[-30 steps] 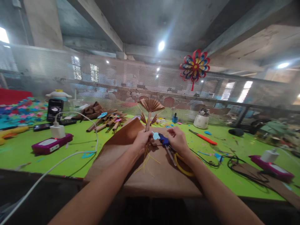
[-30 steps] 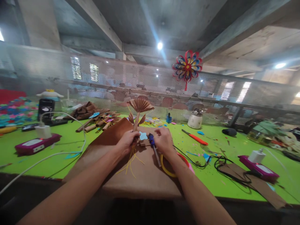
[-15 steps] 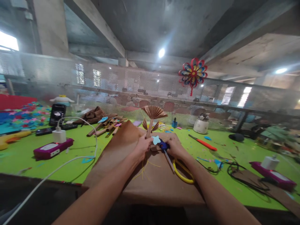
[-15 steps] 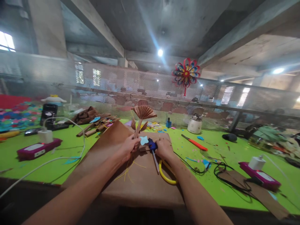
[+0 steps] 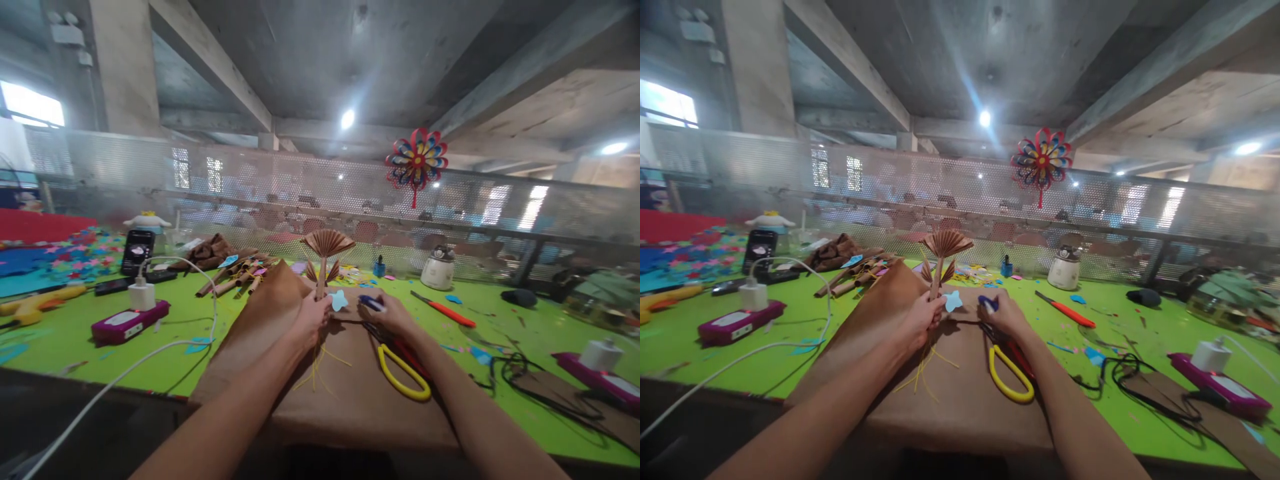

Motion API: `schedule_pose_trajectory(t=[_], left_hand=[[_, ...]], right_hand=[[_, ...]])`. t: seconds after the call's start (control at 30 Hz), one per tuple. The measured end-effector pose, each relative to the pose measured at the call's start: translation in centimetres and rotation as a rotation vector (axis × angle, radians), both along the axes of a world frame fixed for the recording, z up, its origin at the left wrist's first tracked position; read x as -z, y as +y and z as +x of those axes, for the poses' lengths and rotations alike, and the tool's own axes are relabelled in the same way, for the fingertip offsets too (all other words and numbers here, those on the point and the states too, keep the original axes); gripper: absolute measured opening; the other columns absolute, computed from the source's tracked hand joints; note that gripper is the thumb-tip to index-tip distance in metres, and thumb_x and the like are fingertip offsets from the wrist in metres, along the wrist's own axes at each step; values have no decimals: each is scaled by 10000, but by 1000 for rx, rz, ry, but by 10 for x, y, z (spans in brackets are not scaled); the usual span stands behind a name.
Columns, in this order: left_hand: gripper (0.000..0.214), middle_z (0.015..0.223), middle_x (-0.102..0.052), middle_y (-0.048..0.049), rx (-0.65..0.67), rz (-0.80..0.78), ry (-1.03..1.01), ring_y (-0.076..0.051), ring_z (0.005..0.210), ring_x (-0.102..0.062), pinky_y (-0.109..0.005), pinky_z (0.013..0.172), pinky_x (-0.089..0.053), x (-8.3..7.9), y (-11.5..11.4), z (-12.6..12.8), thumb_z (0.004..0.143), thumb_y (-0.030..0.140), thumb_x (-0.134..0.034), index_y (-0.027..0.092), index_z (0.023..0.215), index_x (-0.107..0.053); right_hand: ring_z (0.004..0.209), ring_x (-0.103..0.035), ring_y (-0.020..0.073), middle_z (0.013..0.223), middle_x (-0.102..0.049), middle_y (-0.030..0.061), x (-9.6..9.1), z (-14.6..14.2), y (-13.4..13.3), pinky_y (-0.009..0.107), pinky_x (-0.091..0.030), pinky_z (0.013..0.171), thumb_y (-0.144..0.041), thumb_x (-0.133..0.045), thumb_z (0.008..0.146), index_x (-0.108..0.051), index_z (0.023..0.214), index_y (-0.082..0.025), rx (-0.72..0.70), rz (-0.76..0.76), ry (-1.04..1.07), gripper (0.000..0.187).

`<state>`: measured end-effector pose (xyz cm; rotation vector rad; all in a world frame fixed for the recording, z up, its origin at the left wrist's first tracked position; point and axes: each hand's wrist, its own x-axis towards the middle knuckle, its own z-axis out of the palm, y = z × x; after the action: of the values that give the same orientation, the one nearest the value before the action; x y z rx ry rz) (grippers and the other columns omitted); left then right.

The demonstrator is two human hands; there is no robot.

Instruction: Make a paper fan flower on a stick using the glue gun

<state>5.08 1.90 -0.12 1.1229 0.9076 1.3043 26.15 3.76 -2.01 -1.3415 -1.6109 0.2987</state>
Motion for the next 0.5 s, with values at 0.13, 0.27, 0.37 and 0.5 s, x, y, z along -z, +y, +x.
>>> schedule_pose_trajectory(t=[0.13, 0.27, 0.37, 0.5], left_hand=[[106, 453, -322, 102, -77, -21, 36, -33, 343, -262, -157, 359, -166, 1, 3, -1, 754, 167, -558, 177, 781, -456], [91, 461, -354, 94, -109, 18, 42, -34, 330, -286, -156, 348, -183, 4, 4, 0, 754, 146, -541, 178, 780, -460], [100, 450, -356, 94, -90, 41, 40, -34, 319, -283, -155, 340, -177, 7, 3, 4, 748, 164, -563, 181, 780, -471], [115, 445, -384, 85, -114, 70, 91, -41, 313, -316, -154, 338, -201, 12, 3, 8, 749, 179, -584, 186, 772, -472]], right_hand=[[458, -506, 137, 482, -588, 2, -19, 20, -6, 240, -356, 440, -218, -673, 529, -612, 560, -173, -39, -170, 131, 83], [543, -591, 154, 627, -655, 76, -47, 20, -25, 268, -447, 529, -425, -656, 673, -647, 681, -133, -150, -155, 294, 292], [665, -635, 178, 769, -692, 108, -66, 0, -43, 285, -482, 623, -545, -615, 733, -675, 764, -128, -335, -134, 304, 422], [668, -627, 174, 714, -685, 83, -71, -31, -52, 301, -489, 684, -585, -537, 786, -670, 698, -142, -481, -110, 144, 471]])
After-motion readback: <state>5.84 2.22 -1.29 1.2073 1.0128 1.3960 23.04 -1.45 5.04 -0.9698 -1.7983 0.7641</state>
